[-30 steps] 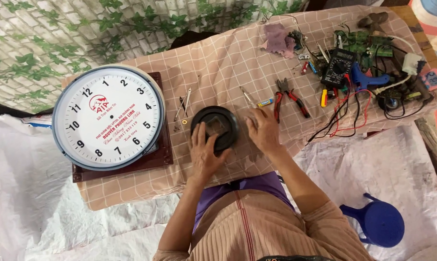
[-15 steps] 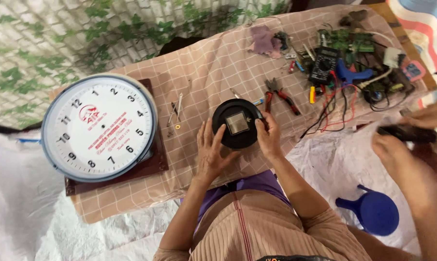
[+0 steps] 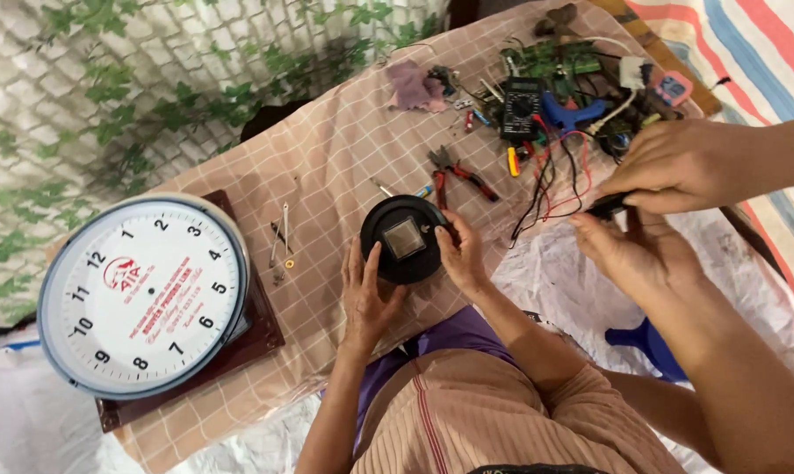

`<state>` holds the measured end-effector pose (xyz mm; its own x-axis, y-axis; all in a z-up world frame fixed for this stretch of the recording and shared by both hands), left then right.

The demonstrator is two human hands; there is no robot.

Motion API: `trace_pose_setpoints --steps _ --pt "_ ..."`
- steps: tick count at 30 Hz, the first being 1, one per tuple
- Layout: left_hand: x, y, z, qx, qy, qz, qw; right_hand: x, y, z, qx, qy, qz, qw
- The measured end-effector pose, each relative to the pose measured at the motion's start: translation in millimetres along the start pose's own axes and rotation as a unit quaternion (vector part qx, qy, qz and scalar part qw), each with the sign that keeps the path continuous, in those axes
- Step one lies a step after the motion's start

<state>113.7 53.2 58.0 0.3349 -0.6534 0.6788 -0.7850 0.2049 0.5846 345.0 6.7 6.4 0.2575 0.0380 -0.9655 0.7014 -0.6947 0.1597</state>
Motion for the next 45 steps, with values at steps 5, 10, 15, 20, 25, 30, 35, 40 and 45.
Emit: trace_pose_setpoints --steps 5,10,15,20,25,30,35,40,45 --pt "0 0 2 0.005 -0.002 0.006 1.0 2 -4 5 -0.005 -0.004 0.0 1.0" --pt "3 7 -3 0.011 0.036 0.035 0.999 -1 -16 7 -0.003 0.006 0.027 1.0" --pt "-9 15 0 0.029 0.05 0.036 0.998 -4 -32 4 -0.036 0.001 0.036 0.999" --pt "-9 35 4 0.097 -0.007 -0.01 0.995 9 -63 9 -0.121 0.019 0.123 0.985" --pt "-28 49 13 0.104 0.017 -0.078 0.991 11 -78 16 -0.178 0.014 0.129 0.975" --pt "-39 47 18 0.089 0.048 -0.103 0.989 -15 -63 30 -0.183 0.095 0.072 0.976" --pt "-46 44 25 0.098 0.052 -0.132 0.985 -26 -21 37 -0.143 0.108 0.062 0.982" --pt "4 56 8 0.139 0.007 -0.155 0.978 -37 29 41 -0.081 0.086 0.056 0.991" --pt "42 32 -4 0.136 -0.006 0.003 0.991 -52 60 44 -0.021 0.08 0.042 0.996"
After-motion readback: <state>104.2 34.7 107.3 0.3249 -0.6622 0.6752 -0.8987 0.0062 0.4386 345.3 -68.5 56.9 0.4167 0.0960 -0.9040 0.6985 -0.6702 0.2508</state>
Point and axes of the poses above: each hand's wrist, its own z-axis away from the middle knuckle, its own y-axis out of the back of the hand, x = y × z, the point moved 9 cm from there along -z, towards the middle knuckle, and after that the axes turned 2 degrees about -y, right-handed, at the moved point
